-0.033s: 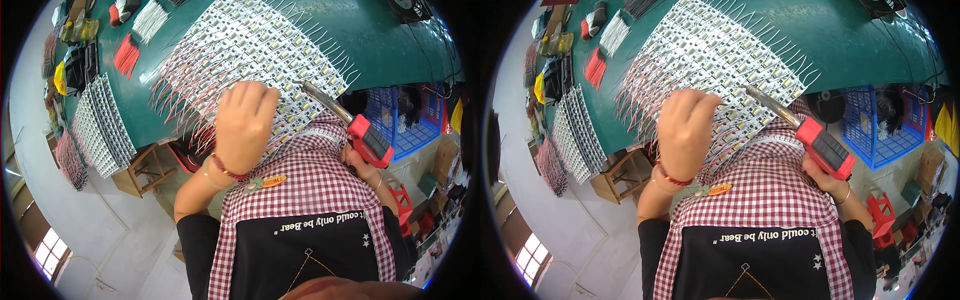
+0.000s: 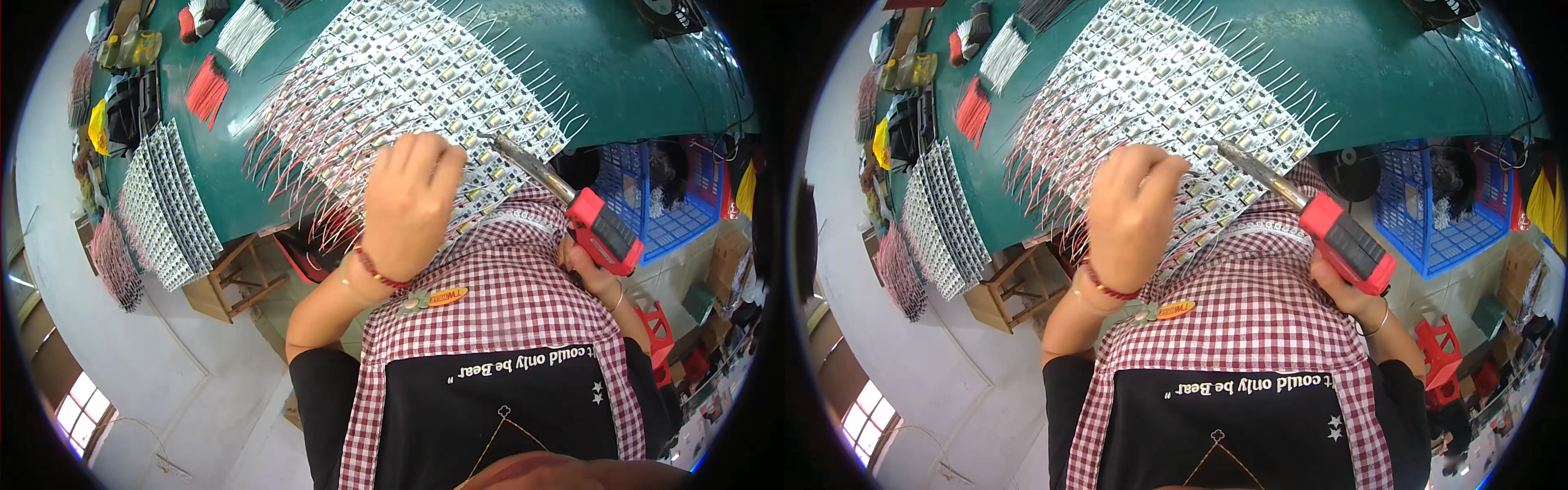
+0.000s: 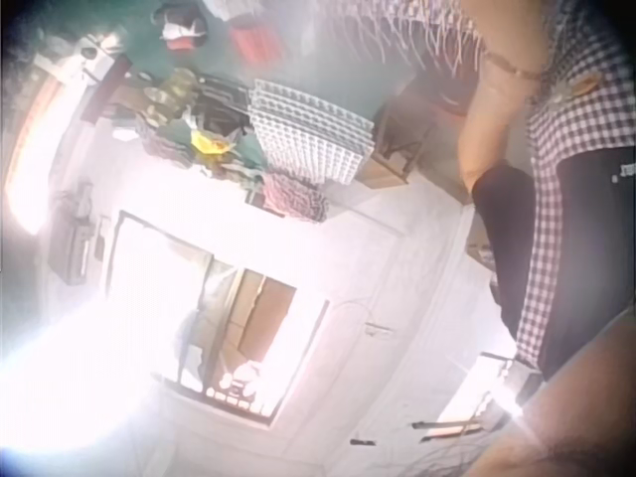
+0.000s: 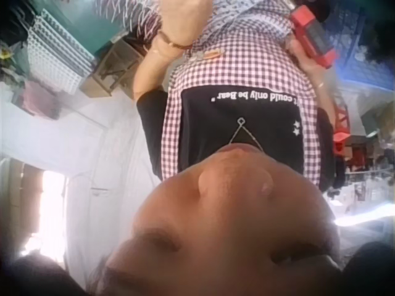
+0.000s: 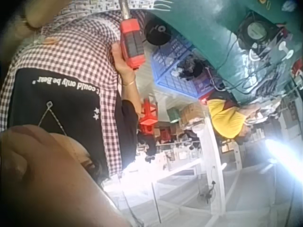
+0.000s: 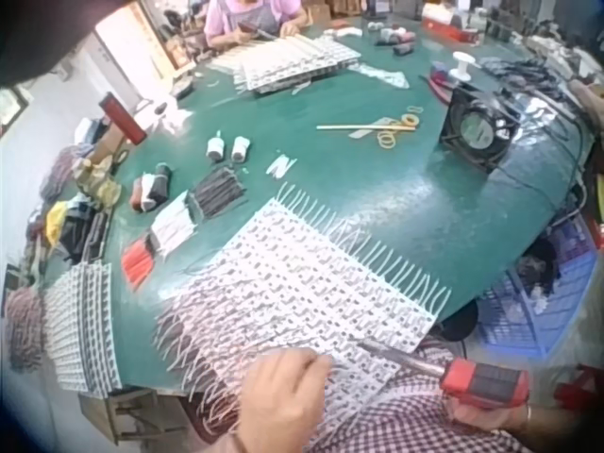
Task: The person uses a red heat gun to apply heat to a grid of LED strips mounted on a board. They hold the board steady with one hand while directing the nozzle of the heat gun across the surface of the LEDs. The person occasionally pauses to adjust the board or pick up a small tool, but primarily focuses on heating the components.
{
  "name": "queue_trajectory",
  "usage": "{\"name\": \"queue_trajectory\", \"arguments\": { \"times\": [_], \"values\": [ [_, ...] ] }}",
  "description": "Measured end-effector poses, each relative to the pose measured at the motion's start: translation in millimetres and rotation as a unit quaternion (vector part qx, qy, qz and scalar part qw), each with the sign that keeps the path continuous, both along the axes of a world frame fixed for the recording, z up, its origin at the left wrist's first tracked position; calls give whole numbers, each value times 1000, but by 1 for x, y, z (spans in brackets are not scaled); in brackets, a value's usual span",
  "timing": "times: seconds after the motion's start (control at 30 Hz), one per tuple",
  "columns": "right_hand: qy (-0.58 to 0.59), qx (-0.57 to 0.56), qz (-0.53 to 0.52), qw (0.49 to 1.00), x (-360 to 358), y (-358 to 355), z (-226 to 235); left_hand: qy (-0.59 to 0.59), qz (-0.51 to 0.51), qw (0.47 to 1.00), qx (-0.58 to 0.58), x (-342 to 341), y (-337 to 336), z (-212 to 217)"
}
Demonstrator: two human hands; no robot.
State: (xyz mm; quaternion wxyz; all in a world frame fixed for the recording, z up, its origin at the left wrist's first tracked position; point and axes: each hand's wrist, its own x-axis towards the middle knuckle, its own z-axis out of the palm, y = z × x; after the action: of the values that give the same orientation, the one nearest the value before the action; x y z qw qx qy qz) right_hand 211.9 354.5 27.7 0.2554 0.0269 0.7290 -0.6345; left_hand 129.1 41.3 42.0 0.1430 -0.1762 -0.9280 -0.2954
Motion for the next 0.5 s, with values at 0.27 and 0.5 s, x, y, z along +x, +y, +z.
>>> {"name": "queue_trajectory", "arguments": {
  "times": [0.27,0.5],
  "values": [
    [64,54,43,996,6,6,-7,-12,-15,1000,-22,13,7,-25],
    [39,52,32,997,-3,-1,2,-20,-4,1000,17,13,6,-25]
  ]
}}
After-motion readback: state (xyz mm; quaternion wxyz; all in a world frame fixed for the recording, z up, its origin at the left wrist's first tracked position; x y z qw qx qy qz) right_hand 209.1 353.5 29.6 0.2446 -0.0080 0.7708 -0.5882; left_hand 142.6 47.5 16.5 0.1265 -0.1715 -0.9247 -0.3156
